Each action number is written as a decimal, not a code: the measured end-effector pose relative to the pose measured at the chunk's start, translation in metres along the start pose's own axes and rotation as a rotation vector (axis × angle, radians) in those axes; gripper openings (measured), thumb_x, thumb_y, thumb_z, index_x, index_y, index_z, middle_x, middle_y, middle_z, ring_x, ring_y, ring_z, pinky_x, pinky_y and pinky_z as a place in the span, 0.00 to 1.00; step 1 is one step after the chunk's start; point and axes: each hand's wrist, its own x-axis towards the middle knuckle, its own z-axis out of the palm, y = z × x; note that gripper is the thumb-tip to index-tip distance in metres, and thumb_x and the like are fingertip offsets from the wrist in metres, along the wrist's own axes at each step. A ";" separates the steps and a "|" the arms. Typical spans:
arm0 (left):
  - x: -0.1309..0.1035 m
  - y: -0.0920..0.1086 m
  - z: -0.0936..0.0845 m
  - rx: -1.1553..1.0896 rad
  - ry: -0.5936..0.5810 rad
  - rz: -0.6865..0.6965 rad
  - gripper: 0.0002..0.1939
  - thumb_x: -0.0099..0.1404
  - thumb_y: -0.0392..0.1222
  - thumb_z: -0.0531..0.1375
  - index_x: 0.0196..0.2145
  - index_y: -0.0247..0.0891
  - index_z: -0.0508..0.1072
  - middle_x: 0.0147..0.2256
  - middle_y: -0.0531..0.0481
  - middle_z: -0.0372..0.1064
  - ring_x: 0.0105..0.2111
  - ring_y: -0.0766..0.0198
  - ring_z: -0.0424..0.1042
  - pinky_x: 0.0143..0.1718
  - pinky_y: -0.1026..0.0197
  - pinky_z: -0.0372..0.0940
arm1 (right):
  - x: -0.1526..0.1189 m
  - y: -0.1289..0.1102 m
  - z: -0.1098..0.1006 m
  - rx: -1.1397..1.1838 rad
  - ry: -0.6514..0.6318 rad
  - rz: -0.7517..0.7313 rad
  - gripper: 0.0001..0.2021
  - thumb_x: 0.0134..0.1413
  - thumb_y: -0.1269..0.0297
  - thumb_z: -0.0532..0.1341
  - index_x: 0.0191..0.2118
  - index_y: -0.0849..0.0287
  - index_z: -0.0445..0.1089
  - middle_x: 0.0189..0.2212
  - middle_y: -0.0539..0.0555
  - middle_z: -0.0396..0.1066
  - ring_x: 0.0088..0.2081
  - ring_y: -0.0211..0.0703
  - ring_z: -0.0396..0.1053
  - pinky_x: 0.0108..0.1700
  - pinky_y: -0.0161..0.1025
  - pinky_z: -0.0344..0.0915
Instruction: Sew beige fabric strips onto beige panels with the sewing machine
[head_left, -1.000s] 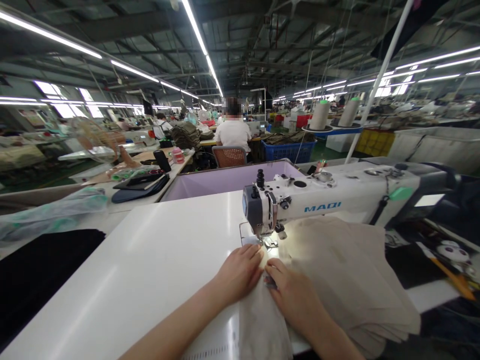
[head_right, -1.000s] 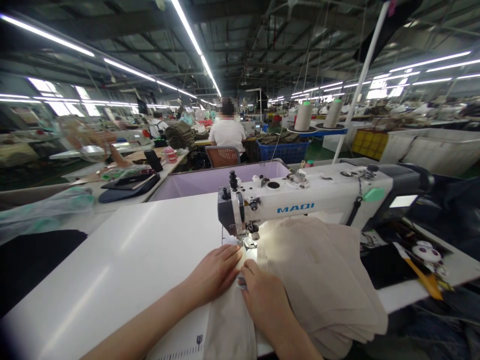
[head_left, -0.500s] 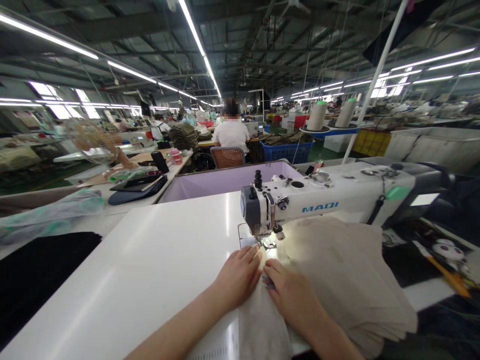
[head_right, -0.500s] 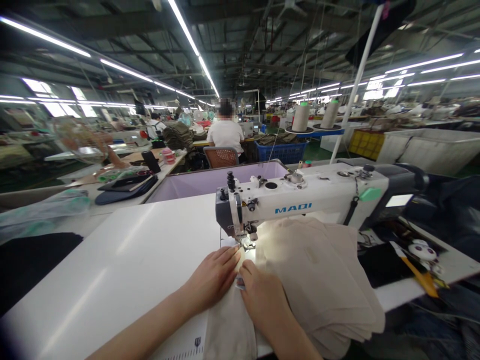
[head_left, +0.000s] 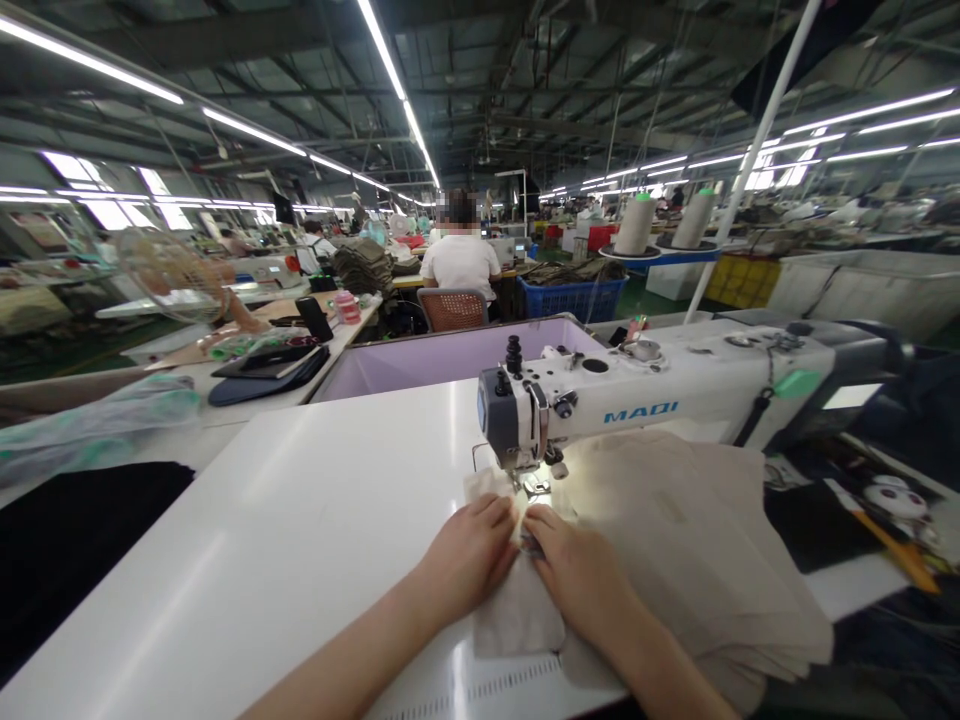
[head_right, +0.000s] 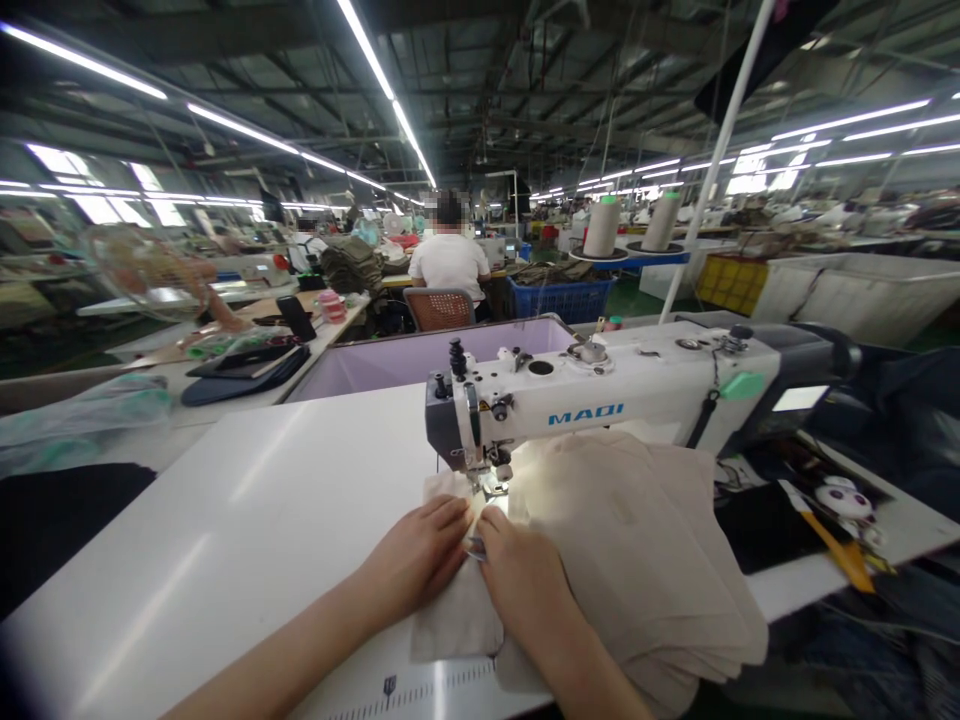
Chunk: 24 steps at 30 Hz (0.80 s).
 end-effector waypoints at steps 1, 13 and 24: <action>0.002 -0.002 0.000 0.000 0.004 -0.003 0.06 0.72 0.37 0.55 0.43 0.37 0.72 0.47 0.41 0.71 0.51 0.50 0.70 0.53 0.49 0.72 | 0.002 0.000 -0.001 -0.007 0.008 -0.003 0.16 0.59 0.77 0.57 0.49 0.56 0.72 0.51 0.53 0.75 0.46 0.46 0.76 0.46 0.37 0.67; -0.005 0.011 -0.001 0.066 0.001 -0.090 0.14 0.71 0.37 0.57 0.54 0.35 0.70 0.59 0.38 0.66 0.60 0.47 0.65 0.60 0.43 0.65 | 0.000 0.002 0.004 0.000 0.050 -0.023 0.17 0.57 0.78 0.57 0.49 0.56 0.73 0.50 0.53 0.76 0.45 0.47 0.76 0.45 0.37 0.68; -0.019 0.019 -0.014 0.129 -0.272 -0.278 0.19 0.75 0.39 0.53 0.61 0.42 0.65 0.63 0.40 0.62 0.48 0.51 0.76 0.41 0.54 0.76 | -0.051 0.044 -0.011 0.084 0.433 0.083 0.15 0.61 0.72 0.52 0.49 0.56 0.71 0.48 0.56 0.75 0.42 0.49 0.77 0.42 0.42 0.71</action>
